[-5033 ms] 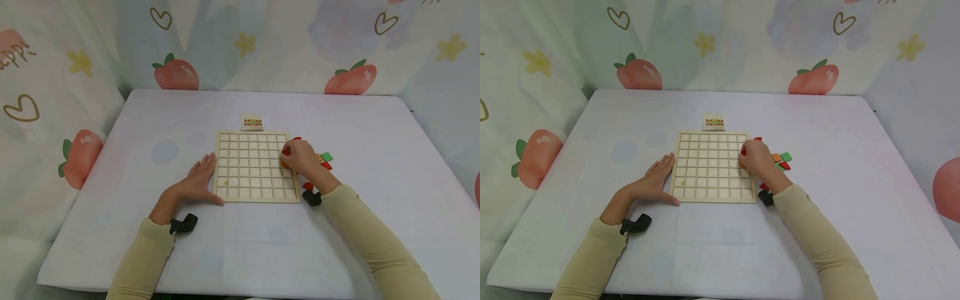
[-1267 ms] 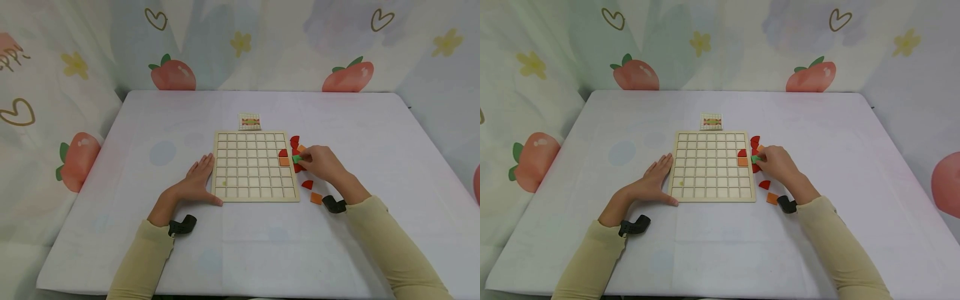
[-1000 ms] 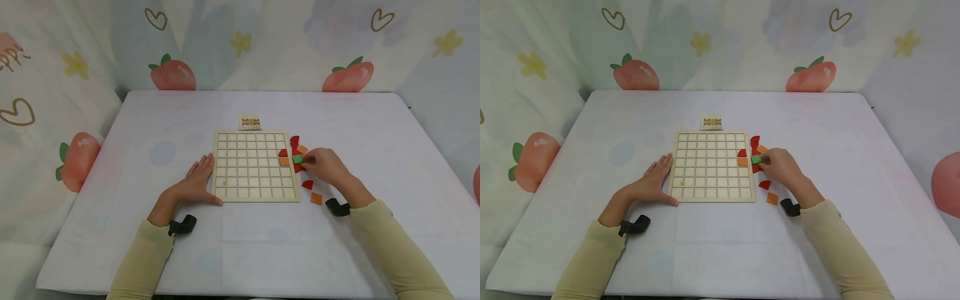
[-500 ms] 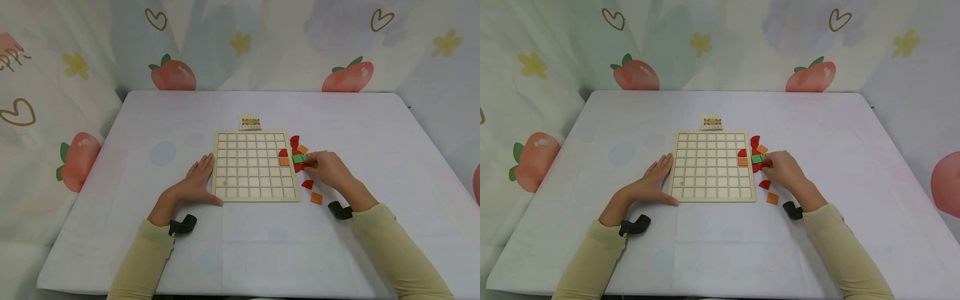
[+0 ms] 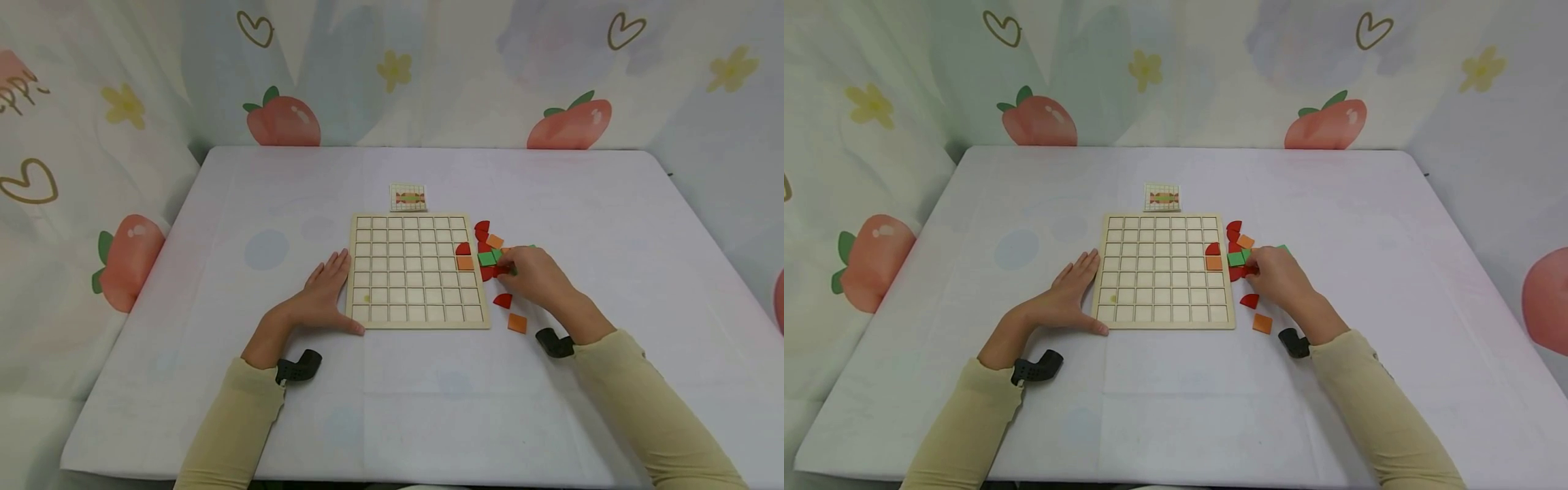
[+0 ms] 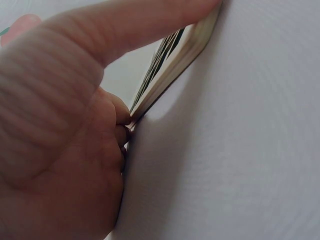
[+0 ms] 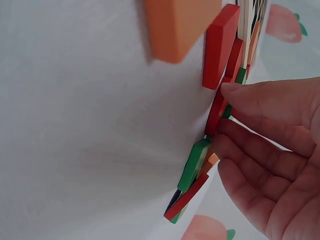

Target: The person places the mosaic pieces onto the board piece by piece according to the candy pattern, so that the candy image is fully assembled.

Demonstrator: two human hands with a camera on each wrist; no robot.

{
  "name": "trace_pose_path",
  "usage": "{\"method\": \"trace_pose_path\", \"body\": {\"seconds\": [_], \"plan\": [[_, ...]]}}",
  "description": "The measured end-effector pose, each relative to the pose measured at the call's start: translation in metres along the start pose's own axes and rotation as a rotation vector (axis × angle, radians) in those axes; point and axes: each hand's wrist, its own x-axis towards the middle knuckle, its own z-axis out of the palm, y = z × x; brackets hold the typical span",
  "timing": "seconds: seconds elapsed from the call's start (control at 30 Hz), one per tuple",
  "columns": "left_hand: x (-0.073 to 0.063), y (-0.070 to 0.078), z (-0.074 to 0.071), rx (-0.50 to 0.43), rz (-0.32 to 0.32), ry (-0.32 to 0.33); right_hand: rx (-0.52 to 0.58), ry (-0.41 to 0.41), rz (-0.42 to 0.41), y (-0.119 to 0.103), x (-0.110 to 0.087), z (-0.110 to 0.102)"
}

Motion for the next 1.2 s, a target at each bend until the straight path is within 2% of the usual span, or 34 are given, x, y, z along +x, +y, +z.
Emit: {"method": "trace_pose_path", "body": {"seconds": [0.8, 1.2], "plan": [[0.0012, 0.0006, 0.0002, -0.006, -0.004, -0.006, -0.026, -0.044, -0.032, 0.0019, 0.0027, -0.0015], [-0.0005, 0.0018, -0.0013, -0.008, 0.002, -0.003, -0.051, -0.117, -0.075, 0.0038, 0.0063, -0.0066]]}}
